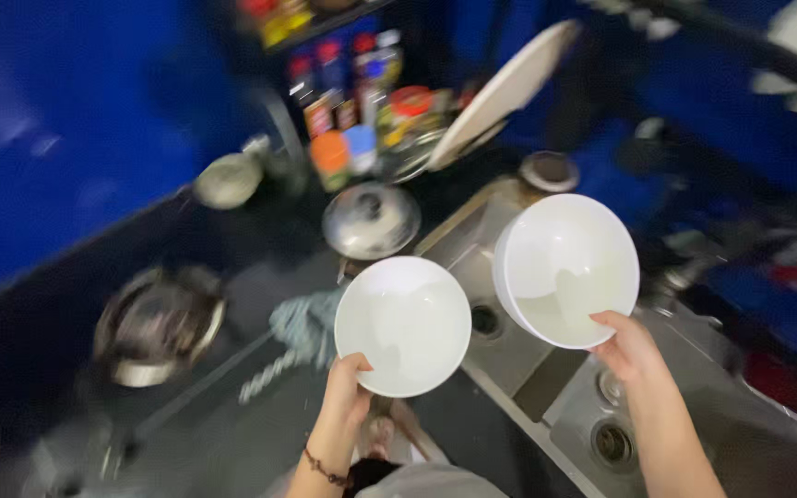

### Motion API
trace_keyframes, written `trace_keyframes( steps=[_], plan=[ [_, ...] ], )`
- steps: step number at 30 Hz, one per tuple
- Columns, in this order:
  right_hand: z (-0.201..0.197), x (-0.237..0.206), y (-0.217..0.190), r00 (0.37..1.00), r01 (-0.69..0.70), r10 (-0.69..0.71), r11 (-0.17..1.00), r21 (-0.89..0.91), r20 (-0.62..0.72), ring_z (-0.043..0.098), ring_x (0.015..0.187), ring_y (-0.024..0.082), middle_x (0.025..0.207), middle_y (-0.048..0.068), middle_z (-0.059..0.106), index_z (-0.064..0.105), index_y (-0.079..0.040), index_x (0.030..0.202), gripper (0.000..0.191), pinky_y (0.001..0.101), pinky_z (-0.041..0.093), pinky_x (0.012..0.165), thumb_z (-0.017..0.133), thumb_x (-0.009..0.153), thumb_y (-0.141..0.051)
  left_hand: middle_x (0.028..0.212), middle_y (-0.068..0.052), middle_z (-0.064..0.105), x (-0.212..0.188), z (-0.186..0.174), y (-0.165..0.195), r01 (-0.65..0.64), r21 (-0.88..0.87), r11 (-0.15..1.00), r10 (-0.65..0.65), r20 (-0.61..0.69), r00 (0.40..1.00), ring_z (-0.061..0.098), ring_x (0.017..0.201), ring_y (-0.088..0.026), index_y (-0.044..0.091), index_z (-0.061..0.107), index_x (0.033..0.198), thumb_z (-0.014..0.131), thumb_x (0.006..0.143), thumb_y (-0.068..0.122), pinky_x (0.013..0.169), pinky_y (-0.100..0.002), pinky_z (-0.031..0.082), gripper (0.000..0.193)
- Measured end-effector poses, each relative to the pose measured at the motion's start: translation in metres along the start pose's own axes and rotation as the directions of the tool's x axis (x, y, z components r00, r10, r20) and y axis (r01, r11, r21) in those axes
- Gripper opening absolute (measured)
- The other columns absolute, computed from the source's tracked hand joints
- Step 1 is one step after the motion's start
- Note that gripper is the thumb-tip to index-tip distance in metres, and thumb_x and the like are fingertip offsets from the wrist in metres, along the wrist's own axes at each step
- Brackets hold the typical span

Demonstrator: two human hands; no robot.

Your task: The person rinses a round cutting board at the kitchen sink, then unpacks instant noodle packets from a cardboard box on a chair and carries them to the counter. They take bowls from the dish rack, open the noodle packets, place the noodle blocks into the bowls, and add seasoning sachets.

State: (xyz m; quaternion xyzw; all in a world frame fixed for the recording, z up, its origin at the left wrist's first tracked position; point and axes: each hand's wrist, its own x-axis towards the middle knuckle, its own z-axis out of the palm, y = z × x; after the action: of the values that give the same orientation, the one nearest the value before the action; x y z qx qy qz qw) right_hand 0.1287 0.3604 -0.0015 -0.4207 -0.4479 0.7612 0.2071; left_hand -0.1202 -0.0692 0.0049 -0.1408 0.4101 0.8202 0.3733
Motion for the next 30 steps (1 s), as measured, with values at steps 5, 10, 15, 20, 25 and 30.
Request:
trace_keyframes(
  steps=[5,10,15,20,25,30],
  plan=[
    [0.08,0.054,0.033,0.953,-0.087,0.119,0.989,-0.122,0.279,0.067,0.11,0.023,0.129,0.012,0.066,0.055,0.003,0.135,0.049,0.0386,0.055,0.091,0.062,0.087,-0.006,0.12,-0.016,0.064,-0.077,-0.064,-0.004,-0.29,-0.149,0.945,0.264,-0.172,0.949,0.063,0.108,-0.032,-0.003,0.052,0.135,0.048,0.063,-0.006,0.091,-0.041,0.055,0.072],
    [0.263,0.053,0.108,0.816,-0.066,0.237,0.944,-0.322,0.527,0.066,0.114,0.027,0.132,0.013,0.065,0.052,0.001,0.14,0.053,0.0426,0.055,0.093,0.059,0.088,-0.003,0.114,-0.014,0.065,-0.181,-0.154,0.012,-0.511,-0.194,0.837,0.372,-0.484,0.792,0.064,0.101,-0.028,0.001,0.053,0.133,0.048,0.063,-0.003,0.08,-0.042,0.055,0.07],
    [0.432,-0.029,0.174,0.483,-0.125,0.477,0.868,-0.481,0.734,0.064,0.117,0.034,0.135,0.016,0.062,0.048,0.001,0.146,0.062,0.049,0.056,0.091,0.058,0.086,-0.002,0.107,-0.015,0.065,-0.286,-0.24,0.011,-0.764,-0.158,0.626,0.478,-0.697,0.536,0.062,0.096,-0.029,-0.004,0.056,0.127,0.05,0.067,-0.001,0.079,-0.042,0.053,0.061],
    [0.549,-0.156,0.247,0.262,-0.105,0.609,0.789,-0.605,0.749,0.063,0.122,0.038,0.138,0.015,0.061,0.044,-0.001,0.146,0.066,0.0613,0.056,0.094,0.055,0.081,-0.002,0.109,-0.018,0.067,-0.385,-0.33,-0.024,-0.884,-0.266,0.384,0.376,-0.83,0.412,0.065,0.102,-0.032,-0.012,0.055,0.12,0.052,0.071,0.002,0.087,-0.045,0.057,0.051],
    [0.645,-0.302,0.373,-0.002,-0.095,0.676,0.733,-0.673,0.737,0.06,0.127,0.04,0.143,0.019,0.059,0.043,0.002,0.149,0.066,0.0619,0.053,0.099,0.057,0.084,-0.001,0.111,-0.016,0.068,-0.487,-0.428,-0.054,-0.932,-0.206,0.297,0.231,-0.932,0.279,0.066,0.104,-0.032,-0.005,0.059,0.119,0.052,0.068,0.003,0.088,-0.048,0.057,0.052],
    [0.717,-0.438,0.515,-0.139,-0.086,0.735,0.658,-0.748,0.663,0.06,0.123,0.043,0.14,0.02,0.058,0.043,0.001,0.147,0.067,0.0611,0.054,0.097,0.057,0.082,-0.003,0.111,-0.014,0.068,-0.552,-0.546,-0.056,-0.956,-0.111,0.271,0.231,-0.957,0.177,0.065,0.103,-0.03,-0.005,0.059,0.122,0.052,0.069,0.005,0.086,-0.051,0.055,0.054]
  ],
)
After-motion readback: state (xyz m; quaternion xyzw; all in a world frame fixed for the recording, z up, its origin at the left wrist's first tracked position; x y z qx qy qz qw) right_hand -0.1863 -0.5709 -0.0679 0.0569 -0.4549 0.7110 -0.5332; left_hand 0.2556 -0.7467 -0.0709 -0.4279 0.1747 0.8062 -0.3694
